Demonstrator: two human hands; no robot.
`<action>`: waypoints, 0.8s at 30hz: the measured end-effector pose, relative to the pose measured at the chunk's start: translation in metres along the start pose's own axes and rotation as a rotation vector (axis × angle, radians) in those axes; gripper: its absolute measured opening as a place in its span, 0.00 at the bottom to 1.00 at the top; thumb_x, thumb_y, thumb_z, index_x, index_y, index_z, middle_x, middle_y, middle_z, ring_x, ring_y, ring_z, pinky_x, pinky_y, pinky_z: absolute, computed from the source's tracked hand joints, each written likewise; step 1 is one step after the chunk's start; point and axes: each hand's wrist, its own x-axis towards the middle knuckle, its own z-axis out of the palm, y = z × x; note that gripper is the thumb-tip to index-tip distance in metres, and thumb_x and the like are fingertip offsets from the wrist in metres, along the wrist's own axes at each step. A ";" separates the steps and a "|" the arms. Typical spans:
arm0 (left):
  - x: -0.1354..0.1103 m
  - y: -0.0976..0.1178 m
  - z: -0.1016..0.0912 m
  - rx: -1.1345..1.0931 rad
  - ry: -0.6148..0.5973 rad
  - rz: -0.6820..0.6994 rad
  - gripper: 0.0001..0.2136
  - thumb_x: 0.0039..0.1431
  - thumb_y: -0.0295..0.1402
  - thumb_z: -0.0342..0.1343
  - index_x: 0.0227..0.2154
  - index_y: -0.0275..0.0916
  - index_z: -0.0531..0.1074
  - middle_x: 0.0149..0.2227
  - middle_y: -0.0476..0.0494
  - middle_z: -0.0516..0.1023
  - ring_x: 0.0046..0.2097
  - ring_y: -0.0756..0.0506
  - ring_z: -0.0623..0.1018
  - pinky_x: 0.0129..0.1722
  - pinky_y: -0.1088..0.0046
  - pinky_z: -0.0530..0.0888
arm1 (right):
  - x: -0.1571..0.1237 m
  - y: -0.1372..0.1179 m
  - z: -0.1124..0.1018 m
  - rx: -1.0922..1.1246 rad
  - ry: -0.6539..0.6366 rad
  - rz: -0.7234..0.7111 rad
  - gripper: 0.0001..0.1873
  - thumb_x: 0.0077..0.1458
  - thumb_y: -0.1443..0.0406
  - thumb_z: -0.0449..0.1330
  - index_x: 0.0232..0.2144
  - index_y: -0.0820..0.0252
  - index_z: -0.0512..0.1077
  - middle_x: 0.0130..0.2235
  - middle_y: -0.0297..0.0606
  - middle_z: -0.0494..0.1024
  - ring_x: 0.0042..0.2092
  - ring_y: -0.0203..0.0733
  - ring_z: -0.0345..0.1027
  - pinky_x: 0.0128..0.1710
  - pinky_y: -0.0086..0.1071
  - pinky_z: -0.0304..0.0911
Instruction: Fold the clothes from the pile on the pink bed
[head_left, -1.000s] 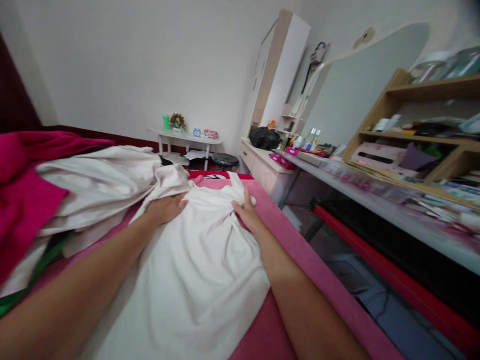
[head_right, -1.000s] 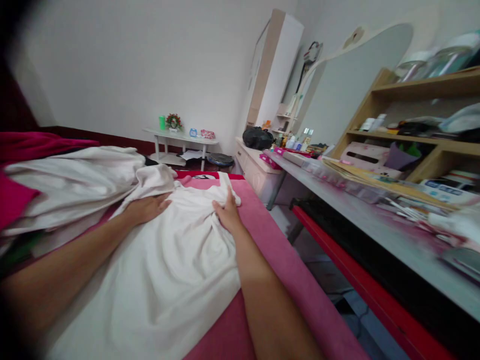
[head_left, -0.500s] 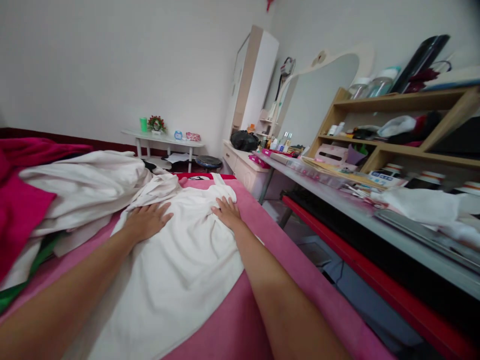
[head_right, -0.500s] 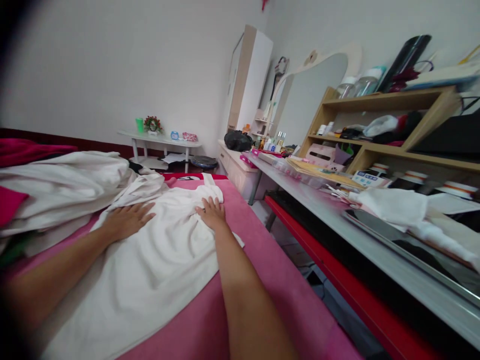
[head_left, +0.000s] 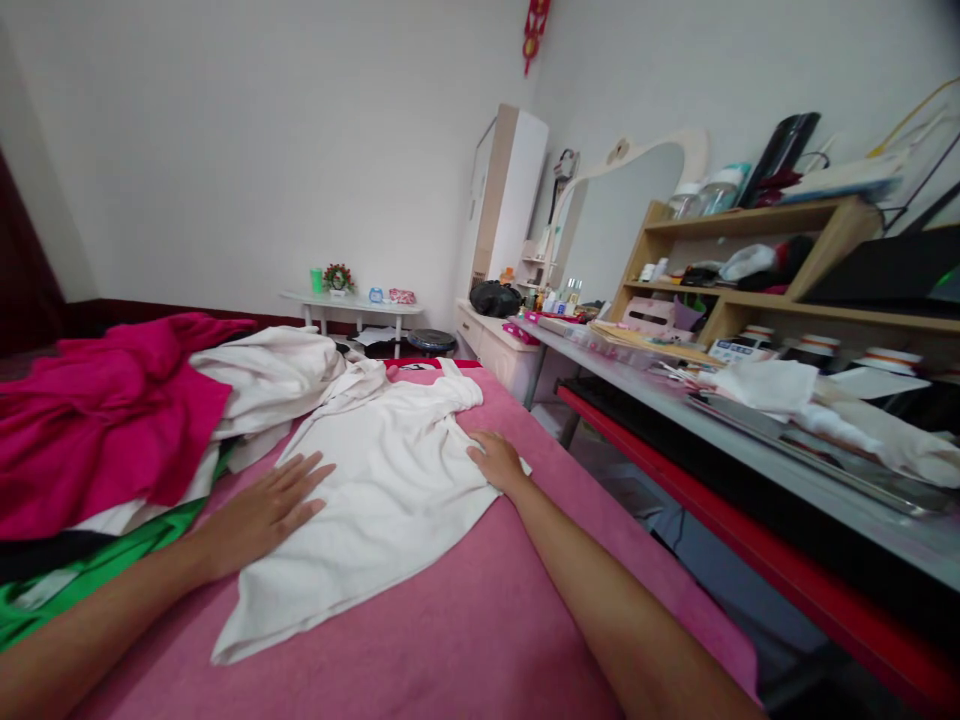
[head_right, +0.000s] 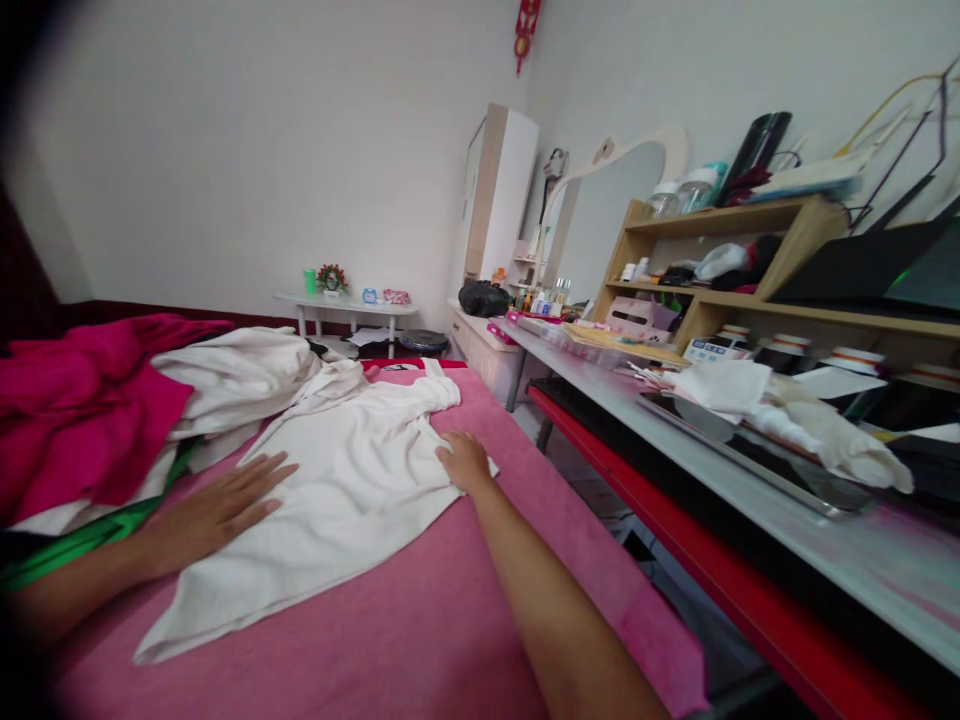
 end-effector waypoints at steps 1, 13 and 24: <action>-0.012 0.001 -0.006 -0.028 -0.011 0.008 0.24 0.63 0.45 0.45 0.62 0.50 0.60 0.66 0.50 0.56 0.66 0.41 0.57 0.64 0.59 0.57 | -0.005 0.000 -0.002 0.001 0.042 0.008 0.21 0.61 0.63 0.48 0.55 0.57 0.67 0.58 0.38 0.69 0.59 0.42 0.58 0.58 0.34 0.50; -0.040 0.000 -0.027 -0.178 0.090 0.006 0.17 0.62 0.38 0.44 0.45 0.50 0.77 0.51 0.48 0.76 0.54 0.41 0.74 0.57 0.62 0.69 | -0.012 0.003 0.003 -0.052 0.237 0.177 0.17 0.57 0.65 0.52 0.48 0.59 0.70 0.48 0.43 0.74 0.49 0.44 0.68 0.46 0.33 0.59; -0.047 0.015 -0.041 -0.321 -0.007 0.042 0.16 0.60 0.37 0.50 0.50 0.50 0.73 0.58 0.45 0.68 0.59 0.42 0.68 0.59 0.62 0.65 | -0.013 0.000 0.000 -0.099 0.202 0.194 0.15 0.59 0.64 0.51 0.45 0.58 0.73 0.46 0.46 0.75 0.47 0.47 0.70 0.43 0.35 0.60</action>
